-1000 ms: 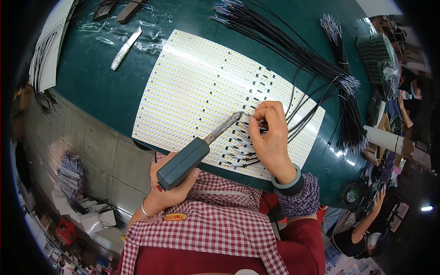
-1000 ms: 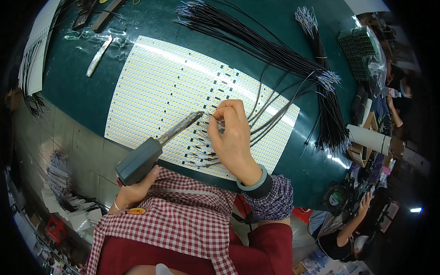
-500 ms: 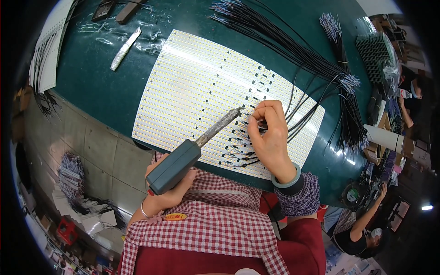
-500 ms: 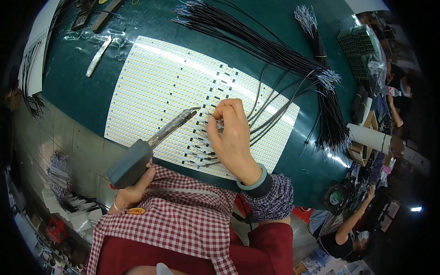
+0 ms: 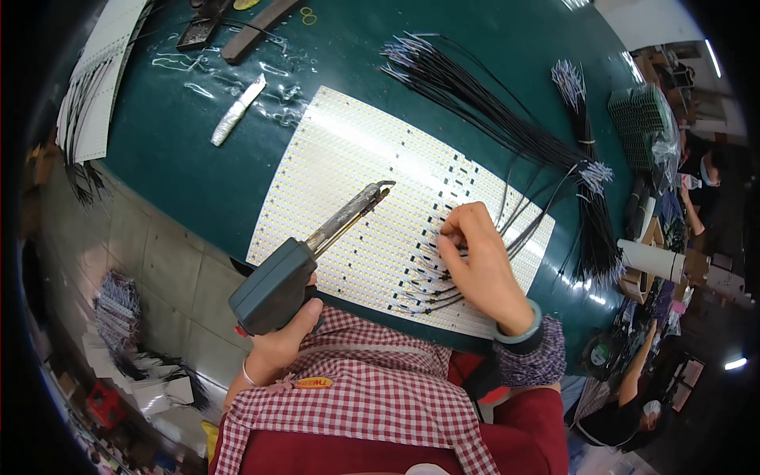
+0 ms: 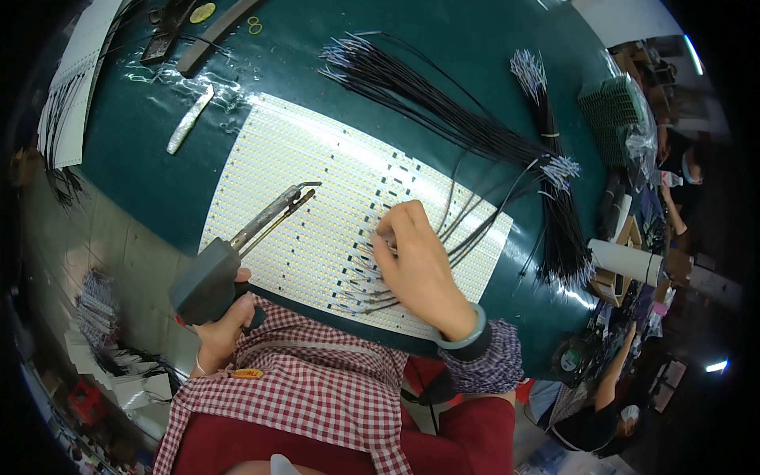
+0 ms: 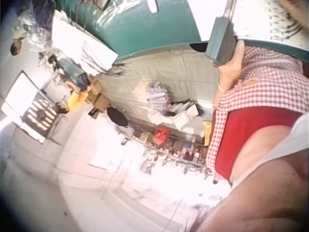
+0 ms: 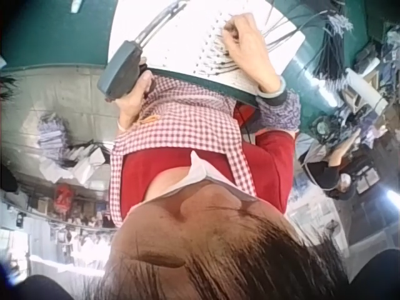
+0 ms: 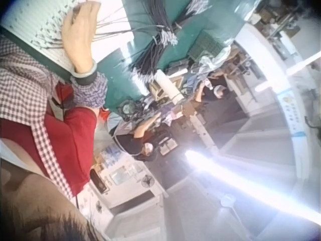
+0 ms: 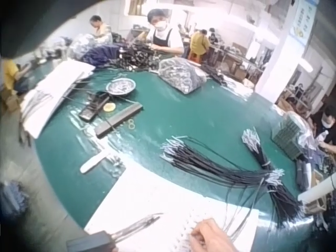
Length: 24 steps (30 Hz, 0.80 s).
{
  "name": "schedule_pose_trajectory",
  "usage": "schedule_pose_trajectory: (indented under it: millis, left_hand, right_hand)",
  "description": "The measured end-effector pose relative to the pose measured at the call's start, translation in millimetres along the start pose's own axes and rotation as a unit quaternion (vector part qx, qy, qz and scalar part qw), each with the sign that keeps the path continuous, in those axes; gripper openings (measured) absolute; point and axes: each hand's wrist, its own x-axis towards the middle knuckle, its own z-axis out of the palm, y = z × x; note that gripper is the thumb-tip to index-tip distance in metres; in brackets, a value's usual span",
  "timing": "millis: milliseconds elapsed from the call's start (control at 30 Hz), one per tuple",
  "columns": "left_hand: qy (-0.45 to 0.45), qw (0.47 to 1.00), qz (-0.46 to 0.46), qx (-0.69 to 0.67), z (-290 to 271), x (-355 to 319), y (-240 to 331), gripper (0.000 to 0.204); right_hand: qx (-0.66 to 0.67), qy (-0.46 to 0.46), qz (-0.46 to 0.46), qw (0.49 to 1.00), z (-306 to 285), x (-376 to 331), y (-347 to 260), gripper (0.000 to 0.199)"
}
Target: The person solders wires to an LED board using a soldering tool, then lifts and sets the completed board aside.
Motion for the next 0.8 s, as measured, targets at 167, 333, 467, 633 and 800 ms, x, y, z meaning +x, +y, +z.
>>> schedule_pose_trajectory:
  millis: [167,333,467,633,800]
  left_hand:
    - [0.020,0.998,-0.024,-0.048,-11,7,6,0.043]
    - [0.063,0.997,0.015,-0.034,-13,11,8,0.043]
    - [0.090,0.995,0.014,-0.043,-19,11,9,0.044]
    - [0.103,0.993,0.006,-0.063,-20,12,9,0.045]
    - [0.088,0.995,0.035,-0.027,-17,12,6,0.045]
  right_hand:
    - [-0.086,0.011,-0.144,0.986,-26,71,-11,0.017]
    - [-0.174,0.124,-0.238,0.947,14,170,-14,0.014]
    - [-0.262,0.162,-0.219,0.926,33,190,-9,0.012]
    - [-0.269,0.176,-0.260,0.910,36,191,-1,0.011]
    - [-0.284,0.178,-0.272,0.902,36,193,1,0.011]
